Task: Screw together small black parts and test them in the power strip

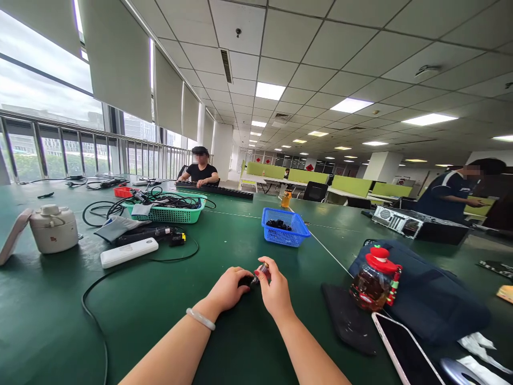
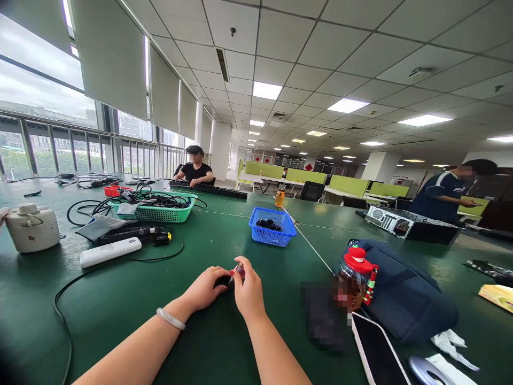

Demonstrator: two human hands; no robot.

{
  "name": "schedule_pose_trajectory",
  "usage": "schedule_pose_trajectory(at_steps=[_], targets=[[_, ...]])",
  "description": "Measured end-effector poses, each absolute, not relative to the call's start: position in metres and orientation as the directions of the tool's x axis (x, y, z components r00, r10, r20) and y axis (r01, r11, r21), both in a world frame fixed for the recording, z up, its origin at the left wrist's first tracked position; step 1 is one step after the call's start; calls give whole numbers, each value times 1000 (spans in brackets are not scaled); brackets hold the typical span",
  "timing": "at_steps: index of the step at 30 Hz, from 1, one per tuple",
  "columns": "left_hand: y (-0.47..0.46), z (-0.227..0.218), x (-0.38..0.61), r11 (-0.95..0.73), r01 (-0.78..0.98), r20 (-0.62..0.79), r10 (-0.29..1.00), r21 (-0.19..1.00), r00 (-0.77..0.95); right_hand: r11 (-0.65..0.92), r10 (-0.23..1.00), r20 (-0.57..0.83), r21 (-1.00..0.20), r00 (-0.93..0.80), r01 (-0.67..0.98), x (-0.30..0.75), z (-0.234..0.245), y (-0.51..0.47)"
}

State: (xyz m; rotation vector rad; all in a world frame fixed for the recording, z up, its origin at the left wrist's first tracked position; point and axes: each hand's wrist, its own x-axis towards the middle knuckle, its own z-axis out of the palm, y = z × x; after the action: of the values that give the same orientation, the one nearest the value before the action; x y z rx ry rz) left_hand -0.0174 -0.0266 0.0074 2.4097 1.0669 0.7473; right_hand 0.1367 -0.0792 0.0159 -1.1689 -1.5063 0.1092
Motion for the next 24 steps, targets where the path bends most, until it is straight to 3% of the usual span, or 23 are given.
schedule_pose_trajectory(at_steps=[5,11,18,24], targets=[[-28,9,-17,-635,560,313,762,532,567,571,651,736,-636,185,519,142,20,-84],[-26,10,-15,-594,612,406,804,522,434,592,492,748,-663,446,458,156,23,-82],[-27,15,-20,-283,914,302,934,290,193,406,585,711,-674,391,618,165,16,-73],[-35,17,-18,-236,955,257,948,181,186,443,632,727,-622,268,646,151,17,-78]])
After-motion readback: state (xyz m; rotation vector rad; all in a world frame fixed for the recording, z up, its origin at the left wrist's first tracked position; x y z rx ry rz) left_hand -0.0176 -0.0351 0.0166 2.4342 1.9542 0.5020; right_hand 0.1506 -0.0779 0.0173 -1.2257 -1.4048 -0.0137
